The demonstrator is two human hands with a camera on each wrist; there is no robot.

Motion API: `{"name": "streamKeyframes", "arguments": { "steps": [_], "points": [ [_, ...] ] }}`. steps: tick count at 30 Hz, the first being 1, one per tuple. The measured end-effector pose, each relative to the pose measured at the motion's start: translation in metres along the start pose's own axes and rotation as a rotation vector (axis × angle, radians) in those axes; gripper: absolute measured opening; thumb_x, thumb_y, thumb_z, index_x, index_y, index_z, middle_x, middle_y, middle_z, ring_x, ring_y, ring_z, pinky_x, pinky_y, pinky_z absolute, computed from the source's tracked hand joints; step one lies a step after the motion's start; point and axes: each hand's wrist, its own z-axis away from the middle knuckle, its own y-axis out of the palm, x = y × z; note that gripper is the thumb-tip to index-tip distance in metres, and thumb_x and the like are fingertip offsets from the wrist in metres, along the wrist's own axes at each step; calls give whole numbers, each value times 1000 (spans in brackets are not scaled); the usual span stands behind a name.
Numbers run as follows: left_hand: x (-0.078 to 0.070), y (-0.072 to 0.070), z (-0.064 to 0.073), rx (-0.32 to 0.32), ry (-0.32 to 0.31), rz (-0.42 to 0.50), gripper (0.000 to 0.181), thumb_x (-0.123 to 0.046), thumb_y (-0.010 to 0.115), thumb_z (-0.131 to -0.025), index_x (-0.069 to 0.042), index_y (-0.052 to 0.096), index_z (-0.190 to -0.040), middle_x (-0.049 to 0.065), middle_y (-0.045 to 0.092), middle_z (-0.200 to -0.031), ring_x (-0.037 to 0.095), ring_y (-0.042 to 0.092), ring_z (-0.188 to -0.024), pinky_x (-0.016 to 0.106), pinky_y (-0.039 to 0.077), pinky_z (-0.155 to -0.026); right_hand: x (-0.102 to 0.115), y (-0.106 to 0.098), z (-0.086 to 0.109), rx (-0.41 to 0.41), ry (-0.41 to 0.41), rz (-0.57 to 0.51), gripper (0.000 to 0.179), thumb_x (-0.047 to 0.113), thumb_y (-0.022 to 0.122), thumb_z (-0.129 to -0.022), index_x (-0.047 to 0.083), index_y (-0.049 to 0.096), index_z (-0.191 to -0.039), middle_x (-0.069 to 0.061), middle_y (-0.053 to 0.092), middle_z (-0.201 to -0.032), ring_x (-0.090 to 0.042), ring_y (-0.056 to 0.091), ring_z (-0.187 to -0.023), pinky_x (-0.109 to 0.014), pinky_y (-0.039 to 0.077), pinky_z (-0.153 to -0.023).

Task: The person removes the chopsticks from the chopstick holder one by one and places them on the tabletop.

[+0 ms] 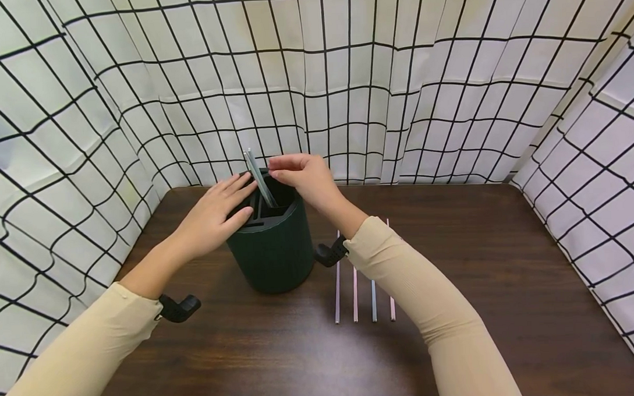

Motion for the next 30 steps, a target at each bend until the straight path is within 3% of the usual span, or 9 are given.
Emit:
{"name": "streamKeyframes", "arguments": {
  "steps": [9, 17, 30],
  "points": [
    [0, 1, 0, -21, 8, 9, 60, -41, 39, -105, -15, 30, -158, 10, 20, -167, 31, 11, -156, 53, 10, -127, 2, -4, -13, 126, -14, 176, 34, 12, 65, -96, 7, 67, -130, -10, 70, -127, -18, 67, -118, -32, 53, -102],
    [0, 0, 0, -24, 7, 20, 60, -42, 39, -105, -15, 30, -158, 9, 19, -167, 31, 11, -156, 53, 10, -127, 5, -5, -19, 231, -21, 259, 34, 10, 63, -97, 6, 67, -130, -10, 69, -129, -20, 66, -118, -36, 55, -100],
    [0, 1, 0, -27, 8, 22, 59, -42, 38, -105, -15, 30, -158, 9, 20, -167, 31, 12, -156, 53, 11, -127, 1, -1, -20, 220, -58, 300, 30, 8, 67, -94, 4, 71, -123, -12, 72, -122, -20, 68, -114, -35, 57, -95]
  ]
}}
